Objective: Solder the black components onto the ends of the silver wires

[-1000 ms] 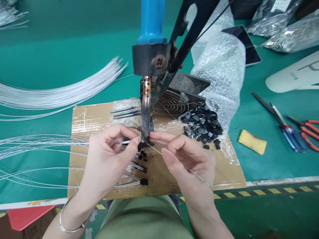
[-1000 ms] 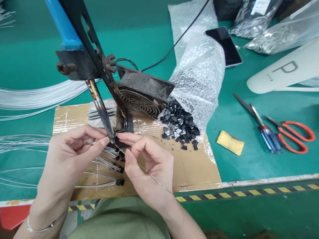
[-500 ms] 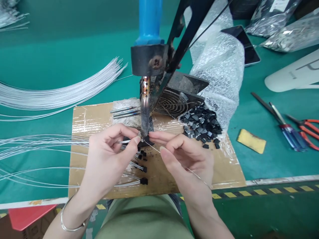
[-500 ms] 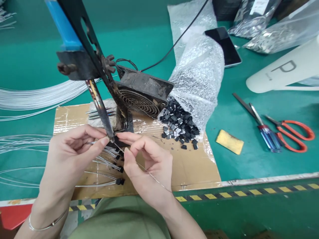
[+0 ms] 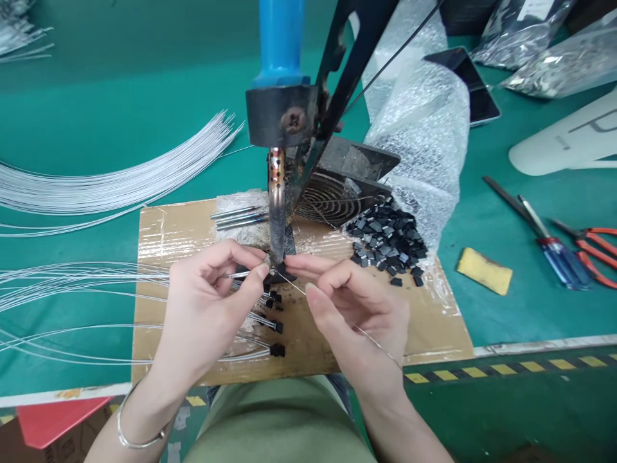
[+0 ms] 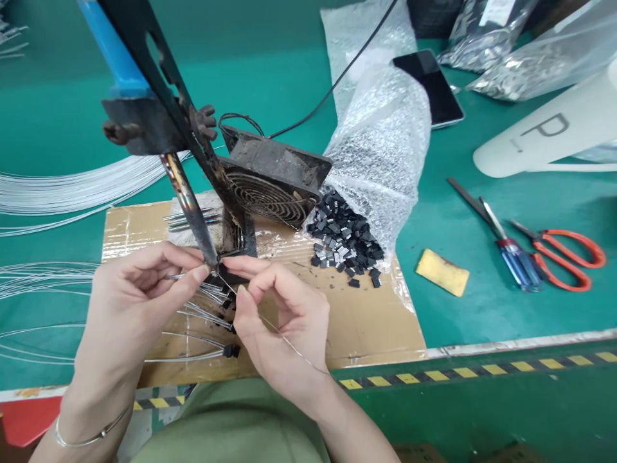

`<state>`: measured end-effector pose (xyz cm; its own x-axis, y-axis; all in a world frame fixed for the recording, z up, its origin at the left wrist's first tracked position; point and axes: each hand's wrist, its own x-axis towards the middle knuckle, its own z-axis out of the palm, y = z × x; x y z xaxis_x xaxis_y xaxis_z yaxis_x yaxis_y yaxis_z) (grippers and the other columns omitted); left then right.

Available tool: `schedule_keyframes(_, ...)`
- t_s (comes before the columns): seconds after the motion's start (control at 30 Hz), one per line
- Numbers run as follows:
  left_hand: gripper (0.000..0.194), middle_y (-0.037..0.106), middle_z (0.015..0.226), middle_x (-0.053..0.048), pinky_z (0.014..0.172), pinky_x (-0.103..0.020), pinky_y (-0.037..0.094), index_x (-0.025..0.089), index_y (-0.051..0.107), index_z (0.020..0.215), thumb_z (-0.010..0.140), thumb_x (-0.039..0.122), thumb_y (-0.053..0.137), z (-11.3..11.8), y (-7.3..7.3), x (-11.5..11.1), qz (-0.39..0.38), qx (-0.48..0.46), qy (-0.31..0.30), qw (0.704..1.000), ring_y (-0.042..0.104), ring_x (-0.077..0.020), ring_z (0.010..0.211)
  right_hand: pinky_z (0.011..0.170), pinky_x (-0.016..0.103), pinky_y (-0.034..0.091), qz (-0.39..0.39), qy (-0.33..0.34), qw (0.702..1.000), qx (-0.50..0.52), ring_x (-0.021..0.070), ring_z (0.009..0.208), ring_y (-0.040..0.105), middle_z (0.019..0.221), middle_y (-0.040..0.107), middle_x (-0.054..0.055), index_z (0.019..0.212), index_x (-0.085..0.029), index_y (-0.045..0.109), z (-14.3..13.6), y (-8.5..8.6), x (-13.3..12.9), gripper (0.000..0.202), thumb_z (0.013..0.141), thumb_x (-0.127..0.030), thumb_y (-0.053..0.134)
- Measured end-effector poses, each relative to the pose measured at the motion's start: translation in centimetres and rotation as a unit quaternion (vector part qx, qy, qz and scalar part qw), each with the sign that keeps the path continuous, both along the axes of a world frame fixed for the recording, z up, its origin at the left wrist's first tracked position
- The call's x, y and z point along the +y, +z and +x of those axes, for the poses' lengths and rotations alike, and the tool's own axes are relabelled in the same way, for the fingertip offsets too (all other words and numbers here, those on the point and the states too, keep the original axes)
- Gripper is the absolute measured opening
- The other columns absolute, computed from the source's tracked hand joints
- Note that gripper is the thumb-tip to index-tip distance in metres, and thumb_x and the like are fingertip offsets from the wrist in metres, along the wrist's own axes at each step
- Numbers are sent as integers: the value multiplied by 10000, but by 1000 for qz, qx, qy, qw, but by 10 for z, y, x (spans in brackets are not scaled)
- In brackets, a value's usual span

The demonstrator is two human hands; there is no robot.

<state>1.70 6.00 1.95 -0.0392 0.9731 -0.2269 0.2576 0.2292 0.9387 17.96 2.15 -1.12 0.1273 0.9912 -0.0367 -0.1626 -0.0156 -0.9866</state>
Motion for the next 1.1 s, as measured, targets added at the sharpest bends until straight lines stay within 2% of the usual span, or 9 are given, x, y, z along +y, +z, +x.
schedule_keyframes(0.33, 107, 788, 838, 27, 575, -161, 438, 212, 768, 758, 814, 124, 793, 0, -2, 0, 23, 3, -1, 1000, 619, -72, 661, 1025, 282, 603, 3, -7, 1000, -8, 175, 1097, 801, 1164, 841, 1, 765, -238, 644, -1, 1, -1, 240, 926, -69, 700)
schedule_keyframes(0.57, 115, 781, 829, 30, 573, -147, 445, 207, 761, 737, 806, 121, 792, 0, -2, 0, 25, 2, 0, 1000, 616, -64, 653, 1029, 320, 607, 8, -3, 1000, -3, 193, 1101, 799, 1166, 840, 15, 775, -238, 649, 0, -1, -1, 230, 938, -85, 700)
schedule_keyframes(0.77, 110, 780, 810, 16, 585, -154, 465, 201, 763, 737, 808, 120, 787, 0, -1, 0, 32, 0, -7, 999, 640, -81, 673, 1007, 285, 604, 8, -4, 1000, -4, 170, 1084, 799, 1161, 839, 2, 779, -239, 648, 0, -1, 0, 226, 935, -87, 710)
schedule_keyframes(1.1, 102, 778, 823, 6, 534, -198, 408, 204, 760, 750, 825, 139, 778, -1, -1, -2, 46, 28, -14, 998, 585, -90, 627, 1017, 277, 600, 13, -8, 1000, -5, 161, 1078, 798, 1143, 841, -2, 785, -240, 662, -2, -1, 0, 221, 943, -94, 712)
